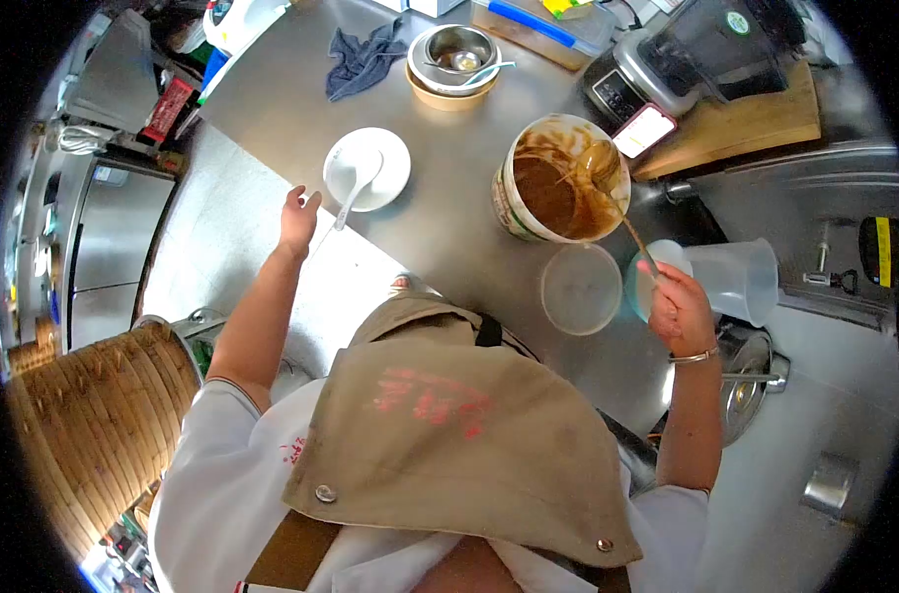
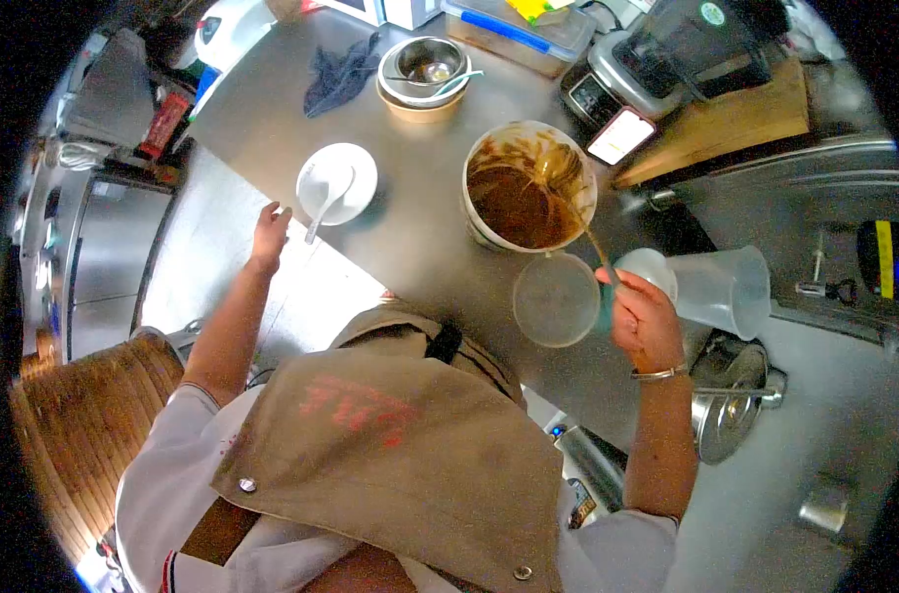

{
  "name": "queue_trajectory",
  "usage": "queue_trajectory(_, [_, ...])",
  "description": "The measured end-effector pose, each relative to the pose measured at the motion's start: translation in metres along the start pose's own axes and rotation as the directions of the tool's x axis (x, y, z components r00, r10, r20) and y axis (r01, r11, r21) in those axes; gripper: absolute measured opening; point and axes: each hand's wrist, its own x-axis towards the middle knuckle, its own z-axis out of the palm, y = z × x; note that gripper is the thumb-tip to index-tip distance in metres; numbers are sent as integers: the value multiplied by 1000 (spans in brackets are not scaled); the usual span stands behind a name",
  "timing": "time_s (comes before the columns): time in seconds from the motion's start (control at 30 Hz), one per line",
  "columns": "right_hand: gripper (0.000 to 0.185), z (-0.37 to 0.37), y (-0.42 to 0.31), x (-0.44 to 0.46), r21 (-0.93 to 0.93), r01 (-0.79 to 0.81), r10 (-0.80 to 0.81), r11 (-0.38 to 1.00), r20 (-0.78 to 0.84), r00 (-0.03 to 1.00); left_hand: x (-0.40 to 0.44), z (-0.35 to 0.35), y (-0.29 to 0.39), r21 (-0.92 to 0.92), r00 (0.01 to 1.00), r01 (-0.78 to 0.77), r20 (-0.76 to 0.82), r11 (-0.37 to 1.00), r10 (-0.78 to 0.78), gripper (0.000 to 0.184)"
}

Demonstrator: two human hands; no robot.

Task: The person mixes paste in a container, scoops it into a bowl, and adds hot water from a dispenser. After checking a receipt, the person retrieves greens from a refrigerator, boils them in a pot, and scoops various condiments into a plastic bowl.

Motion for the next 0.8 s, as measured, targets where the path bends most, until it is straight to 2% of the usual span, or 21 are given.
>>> queue_trajectory(0.03, [27,3,-1,-3,16,-30,30,999,-28,999,-5,1,15,-135,988,110,127,985,-93,53])
queue_trajectory(0.1, [28,11,1,-8,57,-91,94,994,-71,993,-18,0,47,-337,894,362,390,869,-222,56])
queue_trajectory(0.13, [28,16,4,-9,57,-97,102,994,-87,991,-19,1,54,-339,887,315,437,886,-148,53])
queue_trajectory(0.27, [28,26,10,-17,41,-92,97,995,-136,986,-2,25,40,-366,887,310,445,877,-128,47])
queue_trajectory(0.37, [28,32,16,-20,64,-59,70,996,-188,980,-6,42,42,-299,837,290,540,909,-89,45])
queue_trajectory(0.5, [26,41,16,-24,166,-32,68,986,-219,973,-12,69,22,-304,904,220,421,927,-77,41])
queue_trajectory(0.53, [26,42,17,-25,200,-26,69,979,-214,974,-37,50,58,-238,834,363,513,901,-201,40])
queue_trajectory(0.63, [26,39,23,-25,324,-19,55,946,-102,993,-50,36,62,-127,592,533,762,837,-262,34])
queue_trajectory(0.7, [26,36,24,-26,395,-55,35,917,58,998,-57,34,64,-106,564,511,791,853,-239,25])
queue_trajectory(0.8, [27,49,17,-31,341,-62,96,938,-83,992,-55,35,54,-130,550,442,821,888,-153,23])
